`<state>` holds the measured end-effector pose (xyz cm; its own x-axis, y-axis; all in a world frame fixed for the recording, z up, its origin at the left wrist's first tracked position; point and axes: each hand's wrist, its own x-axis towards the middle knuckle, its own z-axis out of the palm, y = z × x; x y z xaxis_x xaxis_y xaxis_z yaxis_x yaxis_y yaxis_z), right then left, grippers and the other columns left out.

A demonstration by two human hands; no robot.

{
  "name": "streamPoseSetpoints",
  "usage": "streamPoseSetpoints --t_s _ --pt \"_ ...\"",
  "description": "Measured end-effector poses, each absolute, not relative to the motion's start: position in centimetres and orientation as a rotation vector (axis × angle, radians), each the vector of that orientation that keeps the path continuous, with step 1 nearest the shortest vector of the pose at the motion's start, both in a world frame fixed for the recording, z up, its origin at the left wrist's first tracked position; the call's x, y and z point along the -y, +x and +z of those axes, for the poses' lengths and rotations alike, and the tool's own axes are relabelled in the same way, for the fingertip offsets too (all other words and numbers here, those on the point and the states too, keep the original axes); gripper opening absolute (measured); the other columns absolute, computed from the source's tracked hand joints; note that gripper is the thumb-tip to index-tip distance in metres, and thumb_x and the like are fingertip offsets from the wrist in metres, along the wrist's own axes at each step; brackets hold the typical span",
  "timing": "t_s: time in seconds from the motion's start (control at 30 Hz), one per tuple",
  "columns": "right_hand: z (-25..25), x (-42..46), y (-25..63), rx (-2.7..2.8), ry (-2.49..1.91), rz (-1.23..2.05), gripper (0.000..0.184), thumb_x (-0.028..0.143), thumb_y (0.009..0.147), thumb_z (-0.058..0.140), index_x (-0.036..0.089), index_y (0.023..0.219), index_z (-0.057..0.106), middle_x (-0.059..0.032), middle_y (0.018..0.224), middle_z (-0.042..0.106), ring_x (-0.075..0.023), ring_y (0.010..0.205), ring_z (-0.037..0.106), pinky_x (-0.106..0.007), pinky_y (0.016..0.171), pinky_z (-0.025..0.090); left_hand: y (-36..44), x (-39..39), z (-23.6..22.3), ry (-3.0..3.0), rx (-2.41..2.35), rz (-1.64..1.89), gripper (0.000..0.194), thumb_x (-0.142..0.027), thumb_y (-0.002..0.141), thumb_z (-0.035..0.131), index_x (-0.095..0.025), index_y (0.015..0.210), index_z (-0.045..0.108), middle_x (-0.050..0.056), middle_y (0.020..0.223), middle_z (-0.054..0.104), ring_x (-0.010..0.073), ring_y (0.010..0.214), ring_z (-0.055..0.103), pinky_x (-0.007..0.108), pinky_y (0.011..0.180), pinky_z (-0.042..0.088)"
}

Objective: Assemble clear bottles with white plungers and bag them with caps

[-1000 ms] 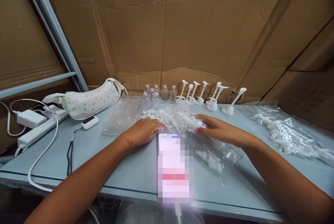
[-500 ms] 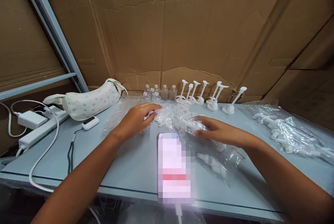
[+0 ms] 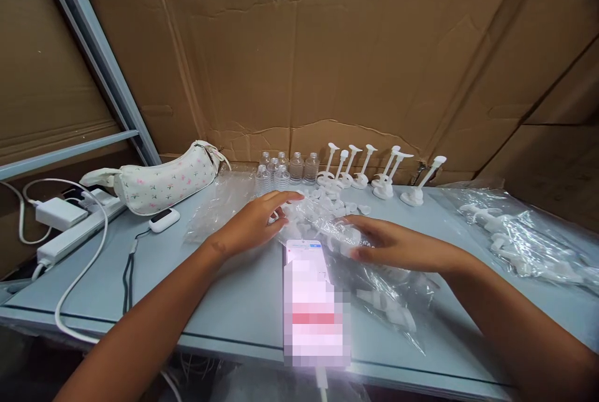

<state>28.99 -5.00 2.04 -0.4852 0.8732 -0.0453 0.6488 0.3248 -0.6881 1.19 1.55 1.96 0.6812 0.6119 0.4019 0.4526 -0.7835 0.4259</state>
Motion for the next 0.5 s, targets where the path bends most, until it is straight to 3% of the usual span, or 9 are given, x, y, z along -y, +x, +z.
streamPoseSetpoints --t_s 0.27,0.5 --pt "2.4 5.2 28.8 2.214 -1.365 0.923 0.053 0.049 0.084 0.057 0.027 0.132 0.047 -0.0059 0.135 0.053 -0.0313 0.123 0.049 -0.046 0.102 0.041 1.3 -1.7 1.9 2.630 -1.003 0.827 0.027 -0.022 0.088 0.047 -0.022 0.111 0.059 0.002 0.098 0.068 0.0151 0.081 0.060 0.028 0.075 0.048" --pt "2.6 4.8 29.8 2.035 -1.427 0.746 0.058 0.051 0.079 0.060 0.027 0.131 0.049 -0.0076 0.131 0.054 -0.0283 0.101 0.059 -0.043 0.088 0.048 1.1 -1.6 2.6 2.396 -1.214 1.606 0.018 -0.023 0.087 0.050 -0.020 0.103 0.056 0.002 0.091 0.062 0.0141 0.077 0.055 0.028 0.075 0.046"
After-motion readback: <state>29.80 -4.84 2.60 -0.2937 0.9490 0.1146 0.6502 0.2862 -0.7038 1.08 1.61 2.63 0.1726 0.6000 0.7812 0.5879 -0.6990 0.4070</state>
